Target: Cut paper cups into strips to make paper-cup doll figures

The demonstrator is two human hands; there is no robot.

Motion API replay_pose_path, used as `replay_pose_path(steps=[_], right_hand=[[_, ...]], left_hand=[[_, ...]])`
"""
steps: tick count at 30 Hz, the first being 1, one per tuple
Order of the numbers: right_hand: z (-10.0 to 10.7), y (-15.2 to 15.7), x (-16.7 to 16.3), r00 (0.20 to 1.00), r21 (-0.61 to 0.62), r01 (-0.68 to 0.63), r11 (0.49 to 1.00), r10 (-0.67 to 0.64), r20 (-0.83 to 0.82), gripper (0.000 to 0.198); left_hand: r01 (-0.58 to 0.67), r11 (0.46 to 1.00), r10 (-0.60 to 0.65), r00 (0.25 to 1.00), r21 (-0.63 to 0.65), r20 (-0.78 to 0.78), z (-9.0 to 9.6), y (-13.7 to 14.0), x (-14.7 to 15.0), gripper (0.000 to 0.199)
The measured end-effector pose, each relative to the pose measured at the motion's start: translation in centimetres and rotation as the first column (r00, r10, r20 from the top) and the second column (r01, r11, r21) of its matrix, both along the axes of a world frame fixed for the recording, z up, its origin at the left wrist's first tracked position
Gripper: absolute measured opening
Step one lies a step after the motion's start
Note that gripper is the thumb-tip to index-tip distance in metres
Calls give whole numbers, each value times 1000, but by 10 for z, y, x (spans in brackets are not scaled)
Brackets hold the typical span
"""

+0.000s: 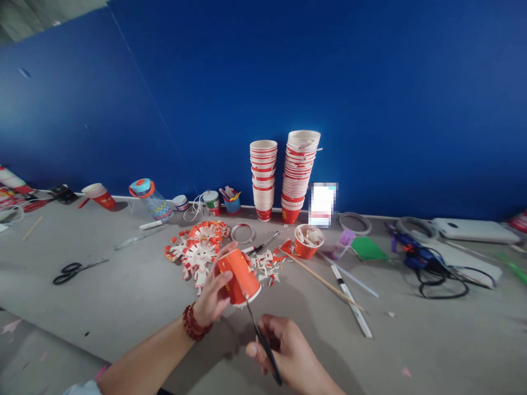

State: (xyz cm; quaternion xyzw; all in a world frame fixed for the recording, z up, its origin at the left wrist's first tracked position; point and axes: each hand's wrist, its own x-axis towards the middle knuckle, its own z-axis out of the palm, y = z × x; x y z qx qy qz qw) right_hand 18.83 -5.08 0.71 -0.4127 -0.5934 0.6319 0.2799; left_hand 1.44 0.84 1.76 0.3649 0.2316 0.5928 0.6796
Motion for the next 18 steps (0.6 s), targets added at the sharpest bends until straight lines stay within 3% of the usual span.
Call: replay_pose_path(steps=[7,18], right_hand=[[8,-1,6,992,-64,-123,990,125,19,61],[18,-1,5,994,-81,-110,991,108,-25,60]], left_hand=[[-87,996,88,995,-30,51,6,12,-14,50],[11,1000,-12,1000,-16,-9,3,1,-6,57]])
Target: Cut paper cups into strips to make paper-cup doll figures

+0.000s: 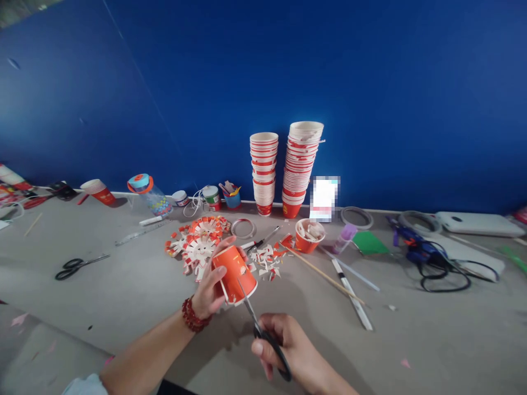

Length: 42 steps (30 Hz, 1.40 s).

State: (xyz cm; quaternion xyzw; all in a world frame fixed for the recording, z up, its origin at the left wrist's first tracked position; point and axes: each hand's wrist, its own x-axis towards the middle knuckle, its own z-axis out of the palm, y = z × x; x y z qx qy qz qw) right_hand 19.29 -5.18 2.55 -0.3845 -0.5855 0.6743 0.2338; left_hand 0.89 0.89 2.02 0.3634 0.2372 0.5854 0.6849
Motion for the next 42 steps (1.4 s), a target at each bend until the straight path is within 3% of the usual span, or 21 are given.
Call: replay_pose_path(steps=[20,29,42], right_hand=[[-11,-3,-2,999,23,33,999,-32,-3,61],[0,-1,-1,1000,0,7,1000,-7,-8,61],[-5,-1,-1,1000,19,13,1000,-13,-18,59]], left_hand=[[19,1000,-19,1000,4,2,1,0,1,55],[22,1000,-22,1000,5,5,6,0,1,57],[19,1000,-18,1000,10,-25,6,-1,0,55]])
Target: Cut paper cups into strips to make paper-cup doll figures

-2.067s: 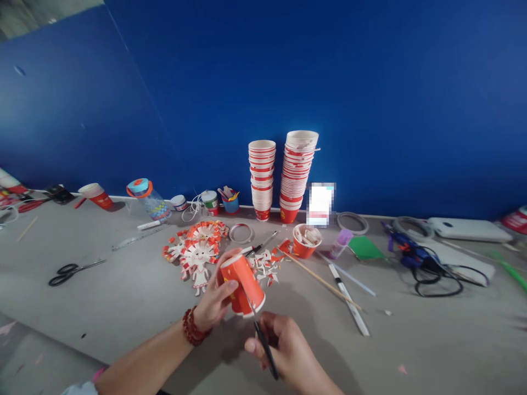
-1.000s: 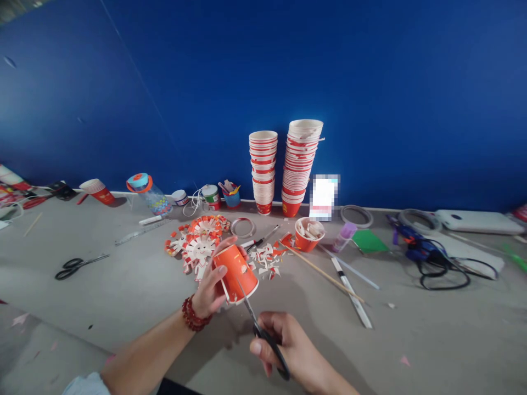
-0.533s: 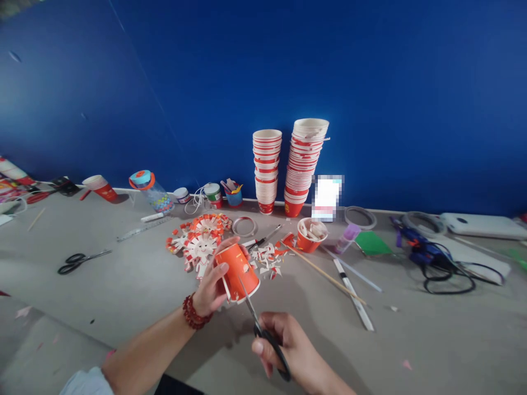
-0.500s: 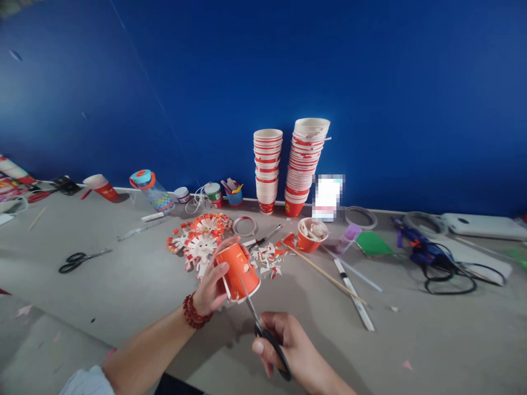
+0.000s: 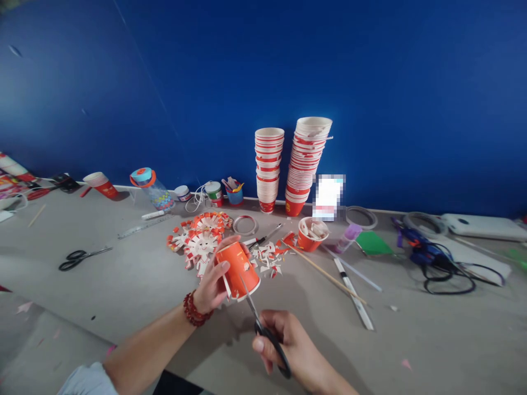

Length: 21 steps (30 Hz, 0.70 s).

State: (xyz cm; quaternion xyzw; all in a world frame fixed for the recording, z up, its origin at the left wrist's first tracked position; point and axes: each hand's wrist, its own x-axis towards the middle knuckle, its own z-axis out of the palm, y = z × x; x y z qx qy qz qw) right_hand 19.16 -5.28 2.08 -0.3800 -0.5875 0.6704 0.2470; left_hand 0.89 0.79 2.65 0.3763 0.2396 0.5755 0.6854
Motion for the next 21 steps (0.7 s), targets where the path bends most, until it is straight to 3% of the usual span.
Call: replay_pose_path(steps=[7,21], right_hand=[[-4,-1,0,1000,-12,3,1000,-3,10,61],[-11,-1,1,995,84,57,995,-63,74,62]], left_hand=[[21,999,-23,999,32,44,-2,0,0,56],[10,998,-11,999,56,30,-3,1,0,50]])
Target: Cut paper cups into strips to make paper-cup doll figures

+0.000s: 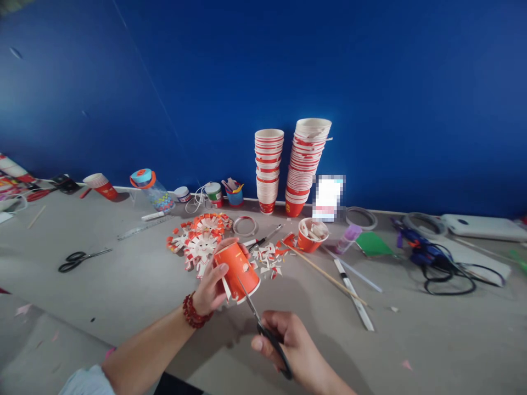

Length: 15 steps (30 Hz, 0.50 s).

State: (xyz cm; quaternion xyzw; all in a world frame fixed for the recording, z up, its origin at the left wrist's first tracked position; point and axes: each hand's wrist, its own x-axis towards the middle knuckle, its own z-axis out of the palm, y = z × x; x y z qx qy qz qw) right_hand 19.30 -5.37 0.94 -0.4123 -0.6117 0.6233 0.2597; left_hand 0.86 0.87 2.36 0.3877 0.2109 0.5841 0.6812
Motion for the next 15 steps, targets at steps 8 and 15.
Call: replay_pose_path(steps=[8,15], right_hand=[[2,-1,-2,998,-70,-21,997,17,-58,61],[2,1,-2,997,-52,-24,998,20,-68,62]], left_hand=[[-27,1000,27,999,-13,-23,-3,-2,0,51],[-8,1000,8,999,-17,-31,-4,-3,1,56]])
